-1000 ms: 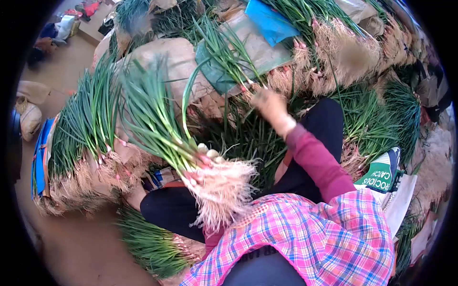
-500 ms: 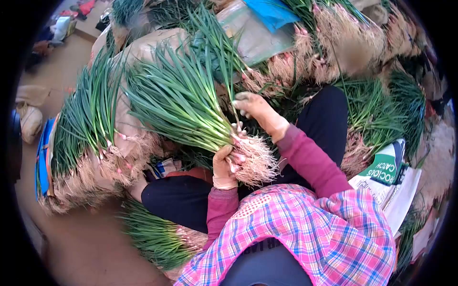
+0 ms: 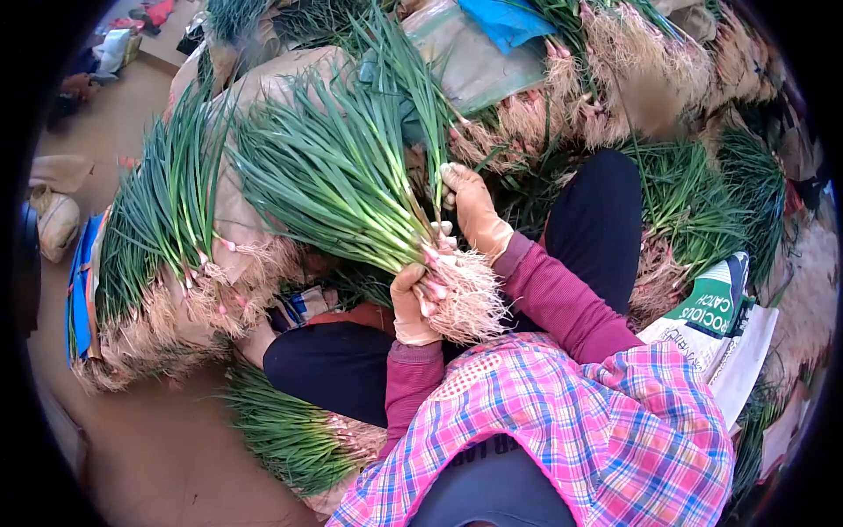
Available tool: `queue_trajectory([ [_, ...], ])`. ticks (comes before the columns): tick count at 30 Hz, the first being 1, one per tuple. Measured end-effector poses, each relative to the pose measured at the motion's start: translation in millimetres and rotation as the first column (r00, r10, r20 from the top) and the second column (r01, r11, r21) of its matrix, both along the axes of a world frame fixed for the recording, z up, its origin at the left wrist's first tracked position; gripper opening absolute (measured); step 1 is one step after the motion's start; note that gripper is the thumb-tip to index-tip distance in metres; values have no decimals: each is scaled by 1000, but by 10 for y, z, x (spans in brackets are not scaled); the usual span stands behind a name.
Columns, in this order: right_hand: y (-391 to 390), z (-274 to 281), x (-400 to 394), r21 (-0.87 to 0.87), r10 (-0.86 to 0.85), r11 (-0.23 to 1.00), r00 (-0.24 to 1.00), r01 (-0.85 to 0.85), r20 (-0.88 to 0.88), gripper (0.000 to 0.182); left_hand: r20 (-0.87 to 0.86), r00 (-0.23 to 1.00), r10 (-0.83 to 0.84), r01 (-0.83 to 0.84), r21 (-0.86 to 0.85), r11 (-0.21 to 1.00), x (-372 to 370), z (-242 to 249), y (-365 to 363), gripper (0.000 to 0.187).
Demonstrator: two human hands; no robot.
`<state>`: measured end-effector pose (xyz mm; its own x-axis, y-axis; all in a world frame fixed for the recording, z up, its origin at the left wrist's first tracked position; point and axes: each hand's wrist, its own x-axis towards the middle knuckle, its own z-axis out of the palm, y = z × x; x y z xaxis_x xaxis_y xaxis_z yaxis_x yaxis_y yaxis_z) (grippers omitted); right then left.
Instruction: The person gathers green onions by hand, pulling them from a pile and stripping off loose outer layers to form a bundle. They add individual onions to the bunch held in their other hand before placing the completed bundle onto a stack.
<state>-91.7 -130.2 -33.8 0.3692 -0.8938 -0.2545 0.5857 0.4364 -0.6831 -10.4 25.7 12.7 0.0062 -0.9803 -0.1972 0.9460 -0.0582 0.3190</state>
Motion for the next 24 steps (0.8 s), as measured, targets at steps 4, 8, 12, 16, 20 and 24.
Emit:
queue_trajectory([
  [4, -59, -206, -52, 438, -13, 881, 917, -178, 399, 12, 17, 1000, 12, -12, -2, 1000, 18, 76, 67, 77],
  [8, 81, -21, -80, 195, 332, 905, 914, -379, 234, 24, 18, 1000, 15, -15, -6, 1000, 60, 99, 131, 76],
  [12, 271, 502, 14, 156, 403, 850, 812, -503, 421, 32, -198, 977, -76, 60, -85, 995, 37, 178, 86, 70],
  [16, 233, 270, 82, 91, 253, 953, 923, -289, 289, 22, -100, 995, -2, -5, -71, 997, 10, 351, 117, 72],
  [20, -48, -364, -54, -315, -15, 947, 972, -61, -235, 23, 48, 990, 133, -119, -224, 967, 124, 399, 227, 75],
  [24, 213, -251, -433, -2, 396, 412, 180, -911, -901, 31, -11, 987, 161, -137, -584, 800, 448, 504, 142, 86],
])
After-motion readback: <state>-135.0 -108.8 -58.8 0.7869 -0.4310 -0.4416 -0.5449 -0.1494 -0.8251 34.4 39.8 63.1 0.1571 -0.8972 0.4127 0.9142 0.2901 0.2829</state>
